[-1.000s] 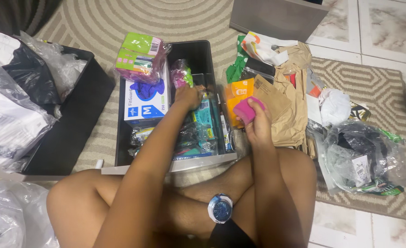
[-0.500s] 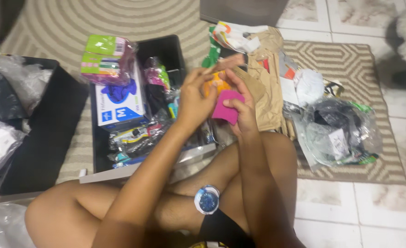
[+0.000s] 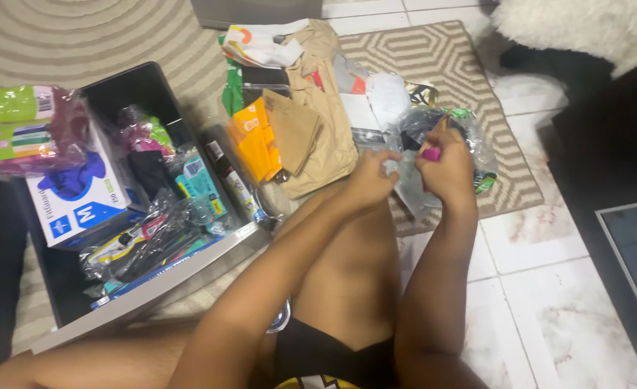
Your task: The person organizes a variety of household items in a drawer by picking up and placing packages of sponges, trash bags, adhesive, and small tools.
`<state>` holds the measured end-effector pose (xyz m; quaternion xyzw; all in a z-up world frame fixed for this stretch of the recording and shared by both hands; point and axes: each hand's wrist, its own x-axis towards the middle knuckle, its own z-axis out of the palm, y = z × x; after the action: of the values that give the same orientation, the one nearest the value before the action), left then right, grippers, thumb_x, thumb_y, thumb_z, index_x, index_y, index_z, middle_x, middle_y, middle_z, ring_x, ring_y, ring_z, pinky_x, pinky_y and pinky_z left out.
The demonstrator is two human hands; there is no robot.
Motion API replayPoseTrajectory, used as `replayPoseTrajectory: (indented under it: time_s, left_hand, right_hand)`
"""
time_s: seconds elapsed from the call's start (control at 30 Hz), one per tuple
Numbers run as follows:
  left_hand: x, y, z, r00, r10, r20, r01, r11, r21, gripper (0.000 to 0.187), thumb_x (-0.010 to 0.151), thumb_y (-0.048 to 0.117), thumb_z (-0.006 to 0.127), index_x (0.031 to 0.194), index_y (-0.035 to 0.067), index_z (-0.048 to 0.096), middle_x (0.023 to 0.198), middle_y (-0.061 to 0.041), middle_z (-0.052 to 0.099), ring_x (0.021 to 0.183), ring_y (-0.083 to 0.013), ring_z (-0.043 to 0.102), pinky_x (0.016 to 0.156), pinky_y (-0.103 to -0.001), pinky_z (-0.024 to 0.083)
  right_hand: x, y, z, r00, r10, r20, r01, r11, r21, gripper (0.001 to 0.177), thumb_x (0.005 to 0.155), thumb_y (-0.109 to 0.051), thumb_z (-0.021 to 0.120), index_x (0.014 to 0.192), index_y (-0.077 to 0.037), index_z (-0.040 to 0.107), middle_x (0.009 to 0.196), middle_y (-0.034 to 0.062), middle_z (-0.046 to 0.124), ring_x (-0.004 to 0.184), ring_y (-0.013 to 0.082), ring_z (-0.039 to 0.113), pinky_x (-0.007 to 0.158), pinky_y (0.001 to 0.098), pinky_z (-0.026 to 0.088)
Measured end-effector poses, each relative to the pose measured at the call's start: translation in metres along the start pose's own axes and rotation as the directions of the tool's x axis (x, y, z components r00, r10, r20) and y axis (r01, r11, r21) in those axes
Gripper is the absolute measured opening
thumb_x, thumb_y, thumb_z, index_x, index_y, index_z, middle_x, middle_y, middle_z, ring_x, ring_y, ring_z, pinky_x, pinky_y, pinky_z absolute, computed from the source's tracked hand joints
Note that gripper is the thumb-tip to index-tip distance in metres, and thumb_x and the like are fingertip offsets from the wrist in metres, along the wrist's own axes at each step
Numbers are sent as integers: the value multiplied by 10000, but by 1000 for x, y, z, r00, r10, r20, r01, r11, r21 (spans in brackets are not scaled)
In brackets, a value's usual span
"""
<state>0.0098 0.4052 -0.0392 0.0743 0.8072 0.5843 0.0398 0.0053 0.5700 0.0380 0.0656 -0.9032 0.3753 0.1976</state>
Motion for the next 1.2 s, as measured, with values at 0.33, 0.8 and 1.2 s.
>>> replayPoseTrajectory:
  time_s: [0.33,0.8,1.2]
  left_hand:
    - [37,-40,78,994,-70,89,57,989,136,657,811,71,650,1448,26,495,1437,-376,370,1259,-526,515,1116,-434,440]
    - [-72,55,-42,939,289,-188,-313,943,-113,415,875,-103,529,1243,37,659,1348,-153,544,899,-251,628,802,-307,533]
    - [-116,-29,-336,652,361,-666,82,840,536,308,813,-93,615,1091,1,708,1088,-193,622,996,-387,647,901,-442,524]
  right_hand:
    - [15,97,4,887,282,366,-164,932,-322,340,669,-76,790,996,3,745,1192,178,677,1015,383,704,867,454,565]
    - [13,-51,6,969,-87,-229,148,954,262,277,867,20,697,1144,23,696,1090,155,730,1020,274,712,935,376,576]
    - [-4,-195,185,941,-36,337,-338,-92,936,311,795,76,558,1096,6,588,973,168,659,843,271,668,789,367,592]
